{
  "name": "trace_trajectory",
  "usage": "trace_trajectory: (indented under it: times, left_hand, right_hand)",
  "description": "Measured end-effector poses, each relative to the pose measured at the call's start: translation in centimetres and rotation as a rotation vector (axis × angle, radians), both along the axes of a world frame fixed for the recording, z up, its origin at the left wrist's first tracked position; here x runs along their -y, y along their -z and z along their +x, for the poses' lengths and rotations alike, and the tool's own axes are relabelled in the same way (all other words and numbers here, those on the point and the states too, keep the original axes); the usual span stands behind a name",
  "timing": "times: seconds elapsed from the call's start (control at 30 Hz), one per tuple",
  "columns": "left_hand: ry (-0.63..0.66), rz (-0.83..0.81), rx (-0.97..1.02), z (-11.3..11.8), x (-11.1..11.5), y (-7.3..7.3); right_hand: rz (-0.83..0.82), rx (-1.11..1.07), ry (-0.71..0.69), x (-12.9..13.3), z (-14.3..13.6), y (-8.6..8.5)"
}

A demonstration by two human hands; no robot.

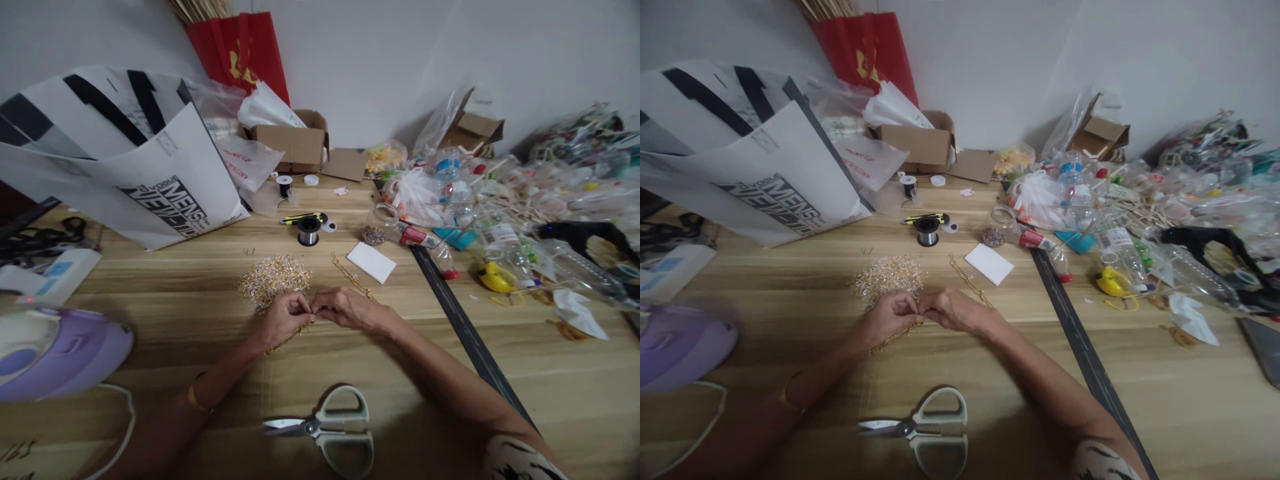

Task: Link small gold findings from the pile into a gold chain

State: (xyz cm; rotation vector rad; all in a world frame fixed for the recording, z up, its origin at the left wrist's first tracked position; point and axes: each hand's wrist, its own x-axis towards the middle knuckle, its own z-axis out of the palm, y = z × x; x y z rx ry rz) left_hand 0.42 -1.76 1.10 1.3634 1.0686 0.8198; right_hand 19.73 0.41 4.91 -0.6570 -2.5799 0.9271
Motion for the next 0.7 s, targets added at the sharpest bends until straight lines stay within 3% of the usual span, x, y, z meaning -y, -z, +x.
trace_trajectory:
  times: [0.17,0.43,0.7]
  left_hand:
    - [0.000,0.029,-0.011,0.0,0.0,-0.1]
    - [-0.031,0.191,-0.141,0.2,0.4,-0.8]
    - [-0.072,0.363,-0.281,0.2,0.7,-0.8]
  right_hand:
    - [-0.060,-0.004,0.053,-0.2,0.1,0.5]
    - [-0.694,-0.107,0.188,-0.8,0.1,2.1]
    - [-0.920,-0.208,0.244,-1.1,-0.2,3.1]
